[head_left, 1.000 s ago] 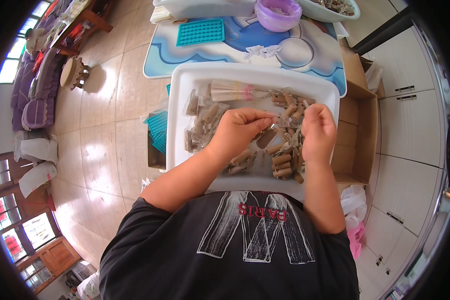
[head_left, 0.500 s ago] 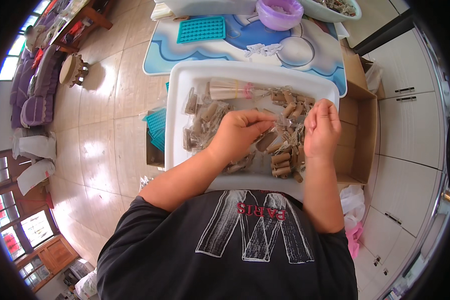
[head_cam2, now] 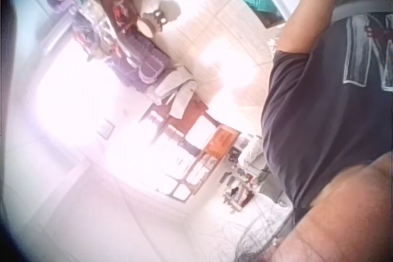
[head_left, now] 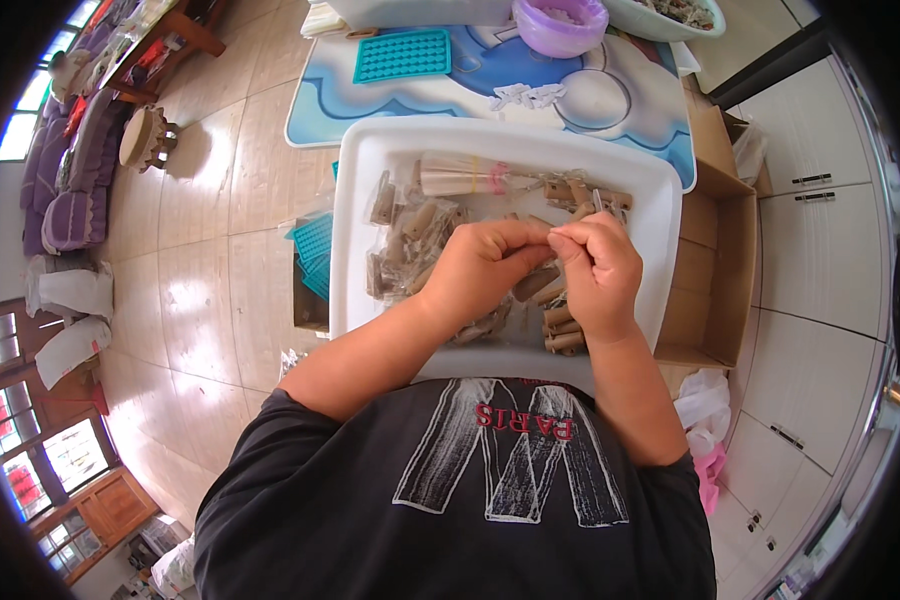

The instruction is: The person repeatedly picks up small cylindrical wooden corks from a white tray and places them into small clear plastic bags. They handle the corks and bags by hand, organizing them into individual packages within the tray.

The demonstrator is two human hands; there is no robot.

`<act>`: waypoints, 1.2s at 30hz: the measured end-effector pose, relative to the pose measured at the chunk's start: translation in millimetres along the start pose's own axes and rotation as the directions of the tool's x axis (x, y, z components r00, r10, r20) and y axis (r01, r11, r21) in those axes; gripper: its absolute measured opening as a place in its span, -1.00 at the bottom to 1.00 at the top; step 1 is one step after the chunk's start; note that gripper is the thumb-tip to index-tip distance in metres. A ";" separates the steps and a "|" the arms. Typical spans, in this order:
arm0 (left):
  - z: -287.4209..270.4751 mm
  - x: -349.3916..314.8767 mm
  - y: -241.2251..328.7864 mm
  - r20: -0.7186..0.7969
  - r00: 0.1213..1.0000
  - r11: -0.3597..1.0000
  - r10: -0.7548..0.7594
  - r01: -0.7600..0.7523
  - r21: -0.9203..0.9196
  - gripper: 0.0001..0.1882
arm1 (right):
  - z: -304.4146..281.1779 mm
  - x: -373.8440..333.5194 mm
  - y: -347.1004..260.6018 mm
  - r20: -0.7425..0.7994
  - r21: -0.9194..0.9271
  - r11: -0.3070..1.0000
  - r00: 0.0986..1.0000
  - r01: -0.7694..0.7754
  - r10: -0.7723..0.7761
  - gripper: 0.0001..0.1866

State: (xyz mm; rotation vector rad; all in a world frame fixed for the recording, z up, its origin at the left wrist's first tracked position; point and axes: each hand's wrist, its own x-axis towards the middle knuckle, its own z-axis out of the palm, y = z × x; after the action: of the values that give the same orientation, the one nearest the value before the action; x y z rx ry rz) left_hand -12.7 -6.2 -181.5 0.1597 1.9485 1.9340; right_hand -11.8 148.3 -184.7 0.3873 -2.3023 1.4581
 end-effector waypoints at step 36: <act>-25.9 4.3 8.4 -0.071 0.983 0.943 -0.167 0.139 -0.301 -0.88 | -7.7 -9.7 5.5 0.314 0.483 0.556 0.726 -0.677 0.612 -0.88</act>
State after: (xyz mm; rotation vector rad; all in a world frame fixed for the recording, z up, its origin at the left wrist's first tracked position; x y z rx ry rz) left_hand -27.3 -28.7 -174.8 -0.1656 1.6456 2.1302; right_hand -4.2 157.9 -190.6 -0.3132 -2.1216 2.5785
